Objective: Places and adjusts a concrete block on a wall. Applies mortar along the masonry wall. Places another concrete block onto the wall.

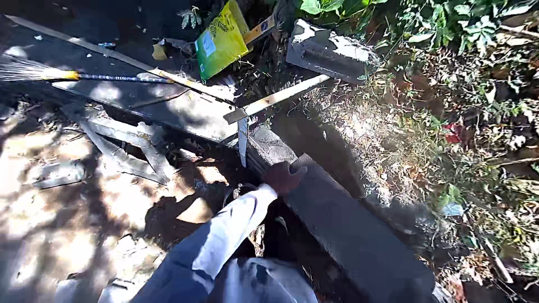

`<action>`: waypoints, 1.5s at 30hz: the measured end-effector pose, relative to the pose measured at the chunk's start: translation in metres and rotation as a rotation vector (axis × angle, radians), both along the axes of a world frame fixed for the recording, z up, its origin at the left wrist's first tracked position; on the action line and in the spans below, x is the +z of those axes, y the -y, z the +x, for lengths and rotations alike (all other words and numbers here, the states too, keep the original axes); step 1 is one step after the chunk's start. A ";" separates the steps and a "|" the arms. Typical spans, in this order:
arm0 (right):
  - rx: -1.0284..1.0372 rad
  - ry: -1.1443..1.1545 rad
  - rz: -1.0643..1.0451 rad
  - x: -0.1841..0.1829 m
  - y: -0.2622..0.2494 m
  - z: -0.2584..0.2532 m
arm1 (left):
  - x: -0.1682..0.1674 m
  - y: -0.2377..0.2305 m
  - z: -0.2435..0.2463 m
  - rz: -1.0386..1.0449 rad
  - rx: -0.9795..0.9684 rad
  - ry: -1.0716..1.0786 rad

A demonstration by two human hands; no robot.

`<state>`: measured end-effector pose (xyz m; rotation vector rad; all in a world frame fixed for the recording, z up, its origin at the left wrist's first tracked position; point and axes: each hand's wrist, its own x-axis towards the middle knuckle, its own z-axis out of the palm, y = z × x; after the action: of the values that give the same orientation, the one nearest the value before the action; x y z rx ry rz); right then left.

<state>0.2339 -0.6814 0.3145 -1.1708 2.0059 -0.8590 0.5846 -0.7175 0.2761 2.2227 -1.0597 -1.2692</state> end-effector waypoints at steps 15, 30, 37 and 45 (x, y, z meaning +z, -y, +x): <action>0.320 0.185 0.305 -0.169 0.186 0.082 | -0.109 0.177 0.106 0.209 -0.036 0.269; 0.530 0.258 0.534 -0.216 0.193 0.132 | -0.152 0.163 0.158 0.399 0.260 0.391; 0.604 0.195 0.555 -0.218 0.196 0.134 | -0.141 0.170 0.160 0.502 0.136 0.409; 0.644 0.164 0.551 -0.219 0.198 0.137 | -0.234 0.125 0.184 0.070 0.245 0.885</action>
<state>0.3706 -0.8794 0.0958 -1.2432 1.4436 -0.0633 0.7682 -0.8425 0.0421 2.9246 -0.9464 -0.1779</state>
